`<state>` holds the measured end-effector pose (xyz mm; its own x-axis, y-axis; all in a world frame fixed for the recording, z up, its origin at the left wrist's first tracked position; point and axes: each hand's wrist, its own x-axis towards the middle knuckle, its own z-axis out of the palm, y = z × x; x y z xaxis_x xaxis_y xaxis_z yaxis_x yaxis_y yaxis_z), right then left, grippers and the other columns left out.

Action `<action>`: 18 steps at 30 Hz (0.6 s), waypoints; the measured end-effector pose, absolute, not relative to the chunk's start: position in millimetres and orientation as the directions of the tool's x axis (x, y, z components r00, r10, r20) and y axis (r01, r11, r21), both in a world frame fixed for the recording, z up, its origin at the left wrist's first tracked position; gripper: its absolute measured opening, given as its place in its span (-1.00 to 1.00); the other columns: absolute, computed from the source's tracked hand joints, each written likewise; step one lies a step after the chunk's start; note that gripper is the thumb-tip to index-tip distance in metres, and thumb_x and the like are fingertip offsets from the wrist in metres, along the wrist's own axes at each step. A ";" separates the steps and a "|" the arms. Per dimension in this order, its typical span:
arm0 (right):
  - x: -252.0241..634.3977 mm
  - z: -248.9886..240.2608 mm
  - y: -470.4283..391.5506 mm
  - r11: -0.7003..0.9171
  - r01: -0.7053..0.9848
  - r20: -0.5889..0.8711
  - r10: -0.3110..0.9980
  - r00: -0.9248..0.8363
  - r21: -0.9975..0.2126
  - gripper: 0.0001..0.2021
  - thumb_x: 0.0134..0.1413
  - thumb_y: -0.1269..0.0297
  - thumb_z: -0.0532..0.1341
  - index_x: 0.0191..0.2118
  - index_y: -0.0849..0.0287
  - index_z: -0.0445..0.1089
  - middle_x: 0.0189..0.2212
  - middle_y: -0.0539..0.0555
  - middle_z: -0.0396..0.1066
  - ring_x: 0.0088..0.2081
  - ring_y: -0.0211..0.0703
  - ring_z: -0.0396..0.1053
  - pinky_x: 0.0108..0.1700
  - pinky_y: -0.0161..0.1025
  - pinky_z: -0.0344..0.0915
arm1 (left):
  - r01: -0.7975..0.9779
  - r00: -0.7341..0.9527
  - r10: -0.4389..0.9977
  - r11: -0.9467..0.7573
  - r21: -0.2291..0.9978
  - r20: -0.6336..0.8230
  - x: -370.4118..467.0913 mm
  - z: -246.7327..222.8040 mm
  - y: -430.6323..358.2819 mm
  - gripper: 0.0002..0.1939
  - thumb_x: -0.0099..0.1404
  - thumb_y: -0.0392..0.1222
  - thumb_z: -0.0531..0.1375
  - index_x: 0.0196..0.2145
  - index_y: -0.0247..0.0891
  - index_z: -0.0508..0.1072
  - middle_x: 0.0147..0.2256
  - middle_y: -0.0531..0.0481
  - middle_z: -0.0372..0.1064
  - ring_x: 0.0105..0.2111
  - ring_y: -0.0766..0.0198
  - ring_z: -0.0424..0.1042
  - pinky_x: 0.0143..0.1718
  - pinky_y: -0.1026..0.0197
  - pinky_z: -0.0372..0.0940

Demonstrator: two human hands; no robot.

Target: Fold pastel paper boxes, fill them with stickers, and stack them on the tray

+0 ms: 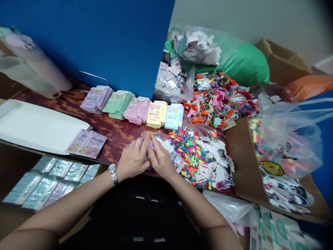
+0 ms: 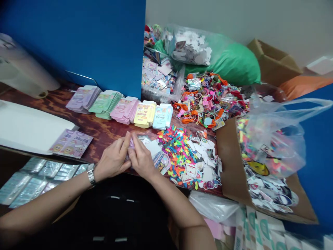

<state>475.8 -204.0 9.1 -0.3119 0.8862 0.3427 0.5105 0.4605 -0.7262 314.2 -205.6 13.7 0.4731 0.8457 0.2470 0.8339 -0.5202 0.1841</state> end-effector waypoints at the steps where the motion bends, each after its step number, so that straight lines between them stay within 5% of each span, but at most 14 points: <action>1: 472.7 7.0 -203.3 0.472 0.504 0.346 0.879 -0.328 -0.723 -0.43 0.38 0.32 -0.01 0.43 0.10 -0.13 0.33 0.15 0.11 0.33 -0.12 0.11 0.33 -0.08 0.18 | 0.838 0.463 0.853 -0.510 0.193 0.242 315.1 13.2 -207.5 -0.03 0.31 -0.04 0.09 0.37 -0.42 -0.49 -0.05 -0.30 0.28 -0.15 -0.01 0.37 -0.22 0.04 0.42; 6: 458.0 -3.4 -204.3 0.523 0.471 0.347 0.843 -0.412 -0.711 -0.44 0.38 0.35 -0.03 0.43 0.12 -0.11 0.32 0.19 0.13 0.33 -0.12 0.11 0.34 -0.06 0.17 | 0.876 0.397 0.899 -0.431 0.216 0.182 302.5 11.7 -219.7 -0.03 0.31 -0.03 0.09 0.38 -0.41 -0.49 0.00 -0.28 0.28 -0.11 0.03 0.38 -0.18 0.09 0.40; 11: 454.4 -4.9 -202.0 0.568 0.498 0.387 0.819 -0.425 -0.656 -0.34 0.35 0.31 0.05 0.44 0.13 -0.24 0.34 0.27 0.07 0.36 -0.02 0.05 0.32 0.04 0.17 | 0.975 0.221 0.955 -0.220 -0.029 0.198 249.1 11.1 -219.2 -0.06 0.32 0.18 0.06 0.39 -0.46 -0.25 -0.15 -0.30 0.35 -0.21 -0.05 0.39 -0.25 0.04 0.34; 18: 460.9 -11.2 -205.6 0.558 0.524 0.386 0.828 -0.408 -0.644 -0.32 0.32 0.35 0.09 0.44 0.05 -0.22 0.26 0.25 0.21 0.28 0.01 0.18 0.25 0.05 0.26 | 0.992 0.080 0.981 -0.061 -0.112 0.179 195.9 -6.2 -214.6 -0.15 0.31 0.14 0.09 0.36 -0.47 -0.03 0.22 -0.55 0.10 0.25 -0.46 0.03 0.15 -0.38 0.00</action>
<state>460.9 -205.6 -11.2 -0.4078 0.8277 0.3855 0.5238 0.5580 -0.6437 195.9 -214.6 -6.2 0.0804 0.9805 0.1793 0.9919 -0.0609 -0.1117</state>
